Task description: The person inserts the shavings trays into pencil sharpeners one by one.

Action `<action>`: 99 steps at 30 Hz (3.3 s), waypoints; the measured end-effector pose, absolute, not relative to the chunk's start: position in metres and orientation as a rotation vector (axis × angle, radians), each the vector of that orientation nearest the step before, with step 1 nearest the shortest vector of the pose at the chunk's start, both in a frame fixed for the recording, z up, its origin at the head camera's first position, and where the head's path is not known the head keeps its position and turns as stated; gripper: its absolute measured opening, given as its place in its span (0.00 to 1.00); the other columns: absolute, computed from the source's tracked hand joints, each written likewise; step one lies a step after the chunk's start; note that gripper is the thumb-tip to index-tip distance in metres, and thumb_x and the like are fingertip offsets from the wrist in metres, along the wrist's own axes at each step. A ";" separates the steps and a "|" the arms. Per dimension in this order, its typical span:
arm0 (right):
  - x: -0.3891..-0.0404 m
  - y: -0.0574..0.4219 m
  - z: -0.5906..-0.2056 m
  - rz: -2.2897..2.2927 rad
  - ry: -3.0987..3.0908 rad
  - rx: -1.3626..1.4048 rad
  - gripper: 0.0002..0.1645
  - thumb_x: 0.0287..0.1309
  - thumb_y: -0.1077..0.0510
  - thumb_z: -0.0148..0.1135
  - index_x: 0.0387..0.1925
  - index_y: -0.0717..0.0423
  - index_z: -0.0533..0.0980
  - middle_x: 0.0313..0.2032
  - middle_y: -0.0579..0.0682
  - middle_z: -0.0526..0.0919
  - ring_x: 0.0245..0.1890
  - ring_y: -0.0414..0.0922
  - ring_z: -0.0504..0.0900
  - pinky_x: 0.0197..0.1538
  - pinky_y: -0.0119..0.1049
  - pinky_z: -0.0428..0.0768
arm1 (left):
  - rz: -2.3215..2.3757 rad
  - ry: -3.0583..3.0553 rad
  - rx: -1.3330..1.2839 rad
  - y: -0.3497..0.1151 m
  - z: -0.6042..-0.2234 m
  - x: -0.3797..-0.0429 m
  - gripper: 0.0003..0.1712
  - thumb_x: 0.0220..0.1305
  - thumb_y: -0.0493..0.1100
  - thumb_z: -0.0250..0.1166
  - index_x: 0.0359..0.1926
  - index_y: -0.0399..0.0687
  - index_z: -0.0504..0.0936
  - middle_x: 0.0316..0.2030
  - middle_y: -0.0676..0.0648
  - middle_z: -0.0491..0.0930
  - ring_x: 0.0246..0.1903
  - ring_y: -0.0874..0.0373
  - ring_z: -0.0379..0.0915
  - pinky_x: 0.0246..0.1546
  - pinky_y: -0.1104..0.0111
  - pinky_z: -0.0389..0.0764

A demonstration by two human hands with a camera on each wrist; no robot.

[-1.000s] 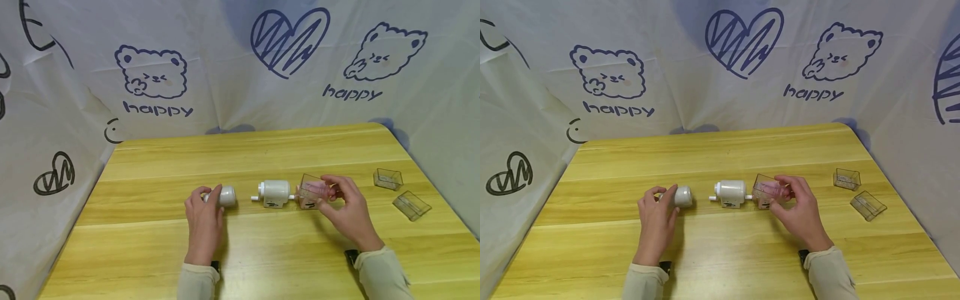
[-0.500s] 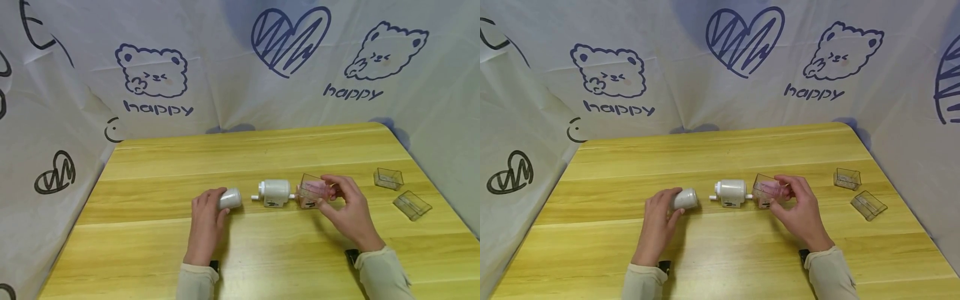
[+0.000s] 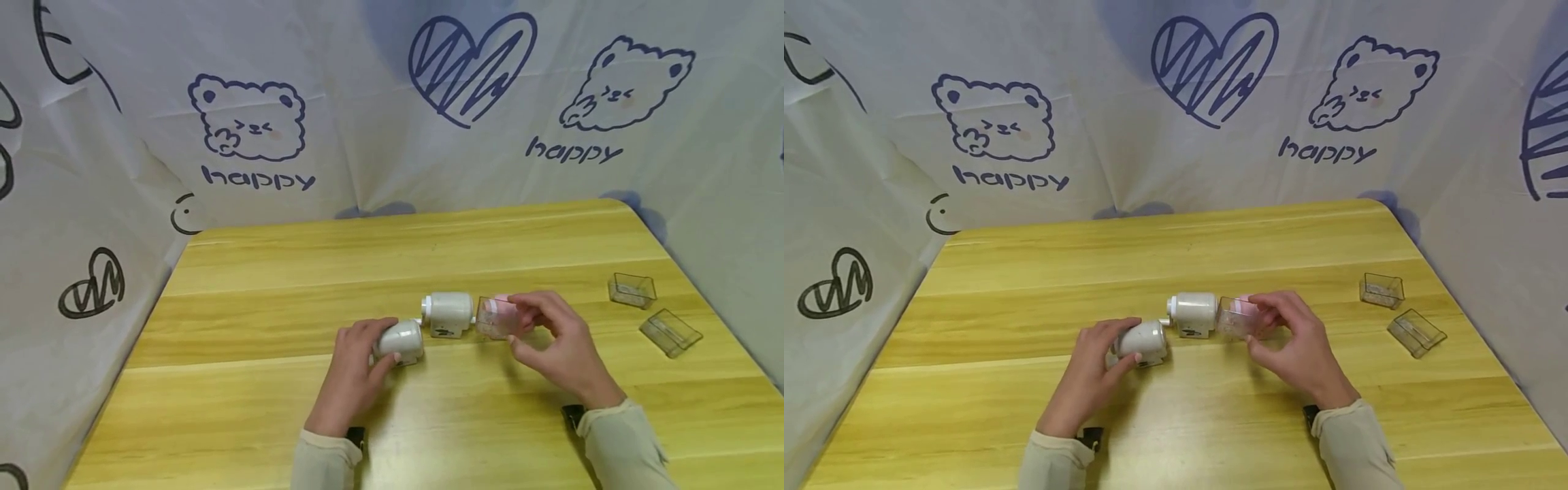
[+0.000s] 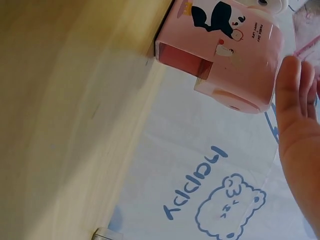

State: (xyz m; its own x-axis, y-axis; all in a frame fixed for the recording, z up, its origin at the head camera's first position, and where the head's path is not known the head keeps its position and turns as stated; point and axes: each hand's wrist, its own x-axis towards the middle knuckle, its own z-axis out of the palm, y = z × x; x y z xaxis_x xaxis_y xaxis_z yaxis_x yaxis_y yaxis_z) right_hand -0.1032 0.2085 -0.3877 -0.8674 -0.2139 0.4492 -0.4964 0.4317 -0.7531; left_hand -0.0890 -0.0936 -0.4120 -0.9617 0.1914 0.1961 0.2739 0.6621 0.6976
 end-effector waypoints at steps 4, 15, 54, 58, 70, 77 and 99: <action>-0.102 0.208 -0.390 1.468 -2.414 0.659 0.33 0.41 0.74 0.68 0.54 0.59 0.74 0.44 0.55 0.75 0.37 0.47 0.75 0.41 0.35 0.79 | -1.243 -2.810 -0.401 -0.091 -0.414 -0.088 0.31 0.62 0.44 0.64 0.66 0.51 0.67 0.58 0.43 0.69 0.55 0.48 0.64 0.55 0.54 0.70; -0.107 0.205 -0.408 1.507 -2.500 0.709 0.35 0.39 0.70 0.72 0.54 0.54 0.76 0.44 0.51 0.78 0.34 0.44 0.78 0.39 0.37 0.81 | -1.203 -2.816 -0.424 -0.090 -0.416 -0.088 0.30 0.65 0.39 0.60 0.67 0.54 0.66 0.60 0.45 0.69 0.56 0.48 0.69 0.56 0.54 0.70; -0.106 0.190 -0.432 1.293 -2.792 0.894 0.34 0.49 0.61 0.71 0.59 0.62 0.72 0.42 0.49 0.75 0.36 0.38 0.78 0.40 0.33 0.79 | -1.137 -2.807 -0.532 -0.078 -0.412 -0.083 0.30 0.64 0.38 0.61 0.67 0.53 0.66 0.60 0.44 0.69 0.56 0.47 0.70 0.56 0.53 0.71; -0.106 0.188 -0.432 1.290 -2.814 0.890 0.34 0.48 0.60 0.71 0.59 0.63 0.72 0.43 0.49 0.74 0.36 0.38 0.77 0.41 0.32 0.79 | -1.139 -2.807 -0.533 -0.078 -0.412 -0.083 0.30 0.64 0.39 0.61 0.67 0.53 0.65 0.60 0.44 0.69 0.56 0.46 0.70 0.56 0.53 0.71; -0.112 0.181 -0.432 1.206 -2.830 0.961 0.32 0.52 0.56 0.70 0.58 0.62 0.72 0.41 0.47 0.75 0.35 0.36 0.77 0.39 0.32 0.79 | -1.143 -2.811 -0.534 -0.079 -0.413 -0.084 0.30 0.64 0.38 0.61 0.67 0.52 0.65 0.60 0.44 0.70 0.56 0.48 0.70 0.56 0.54 0.71; -0.116 0.177 -0.430 1.200 -2.869 0.993 0.33 0.52 0.56 0.69 0.59 0.63 0.71 0.43 0.50 0.74 0.36 0.37 0.77 0.40 0.30 0.78 | -1.152 -2.823 -0.529 -0.079 -0.412 -0.084 0.30 0.65 0.38 0.60 0.67 0.52 0.65 0.61 0.44 0.69 0.56 0.48 0.70 0.56 0.54 0.71; -0.122 0.174 -0.428 1.166 -2.858 1.081 0.32 0.53 0.58 0.69 0.58 0.63 0.71 0.46 0.54 0.75 0.37 0.39 0.79 0.41 0.31 0.79 | -1.159 -2.810 -0.540 -0.080 -0.413 -0.084 0.31 0.64 0.38 0.61 0.67 0.52 0.65 0.61 0.44 0.69 0.57 0.47 0.69 0.57 0.54 0.70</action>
State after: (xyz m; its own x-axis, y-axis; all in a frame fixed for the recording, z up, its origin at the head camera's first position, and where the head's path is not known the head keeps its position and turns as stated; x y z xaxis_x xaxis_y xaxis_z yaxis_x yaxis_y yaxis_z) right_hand -0.1217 0.1742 -0.4280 -0.7741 -0.6212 0.1221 -0.5294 0.5294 -0.6629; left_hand -0.0842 -0.0797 -0.4132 -0.9374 0.2977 0.1805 0.3384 0.6575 0.6732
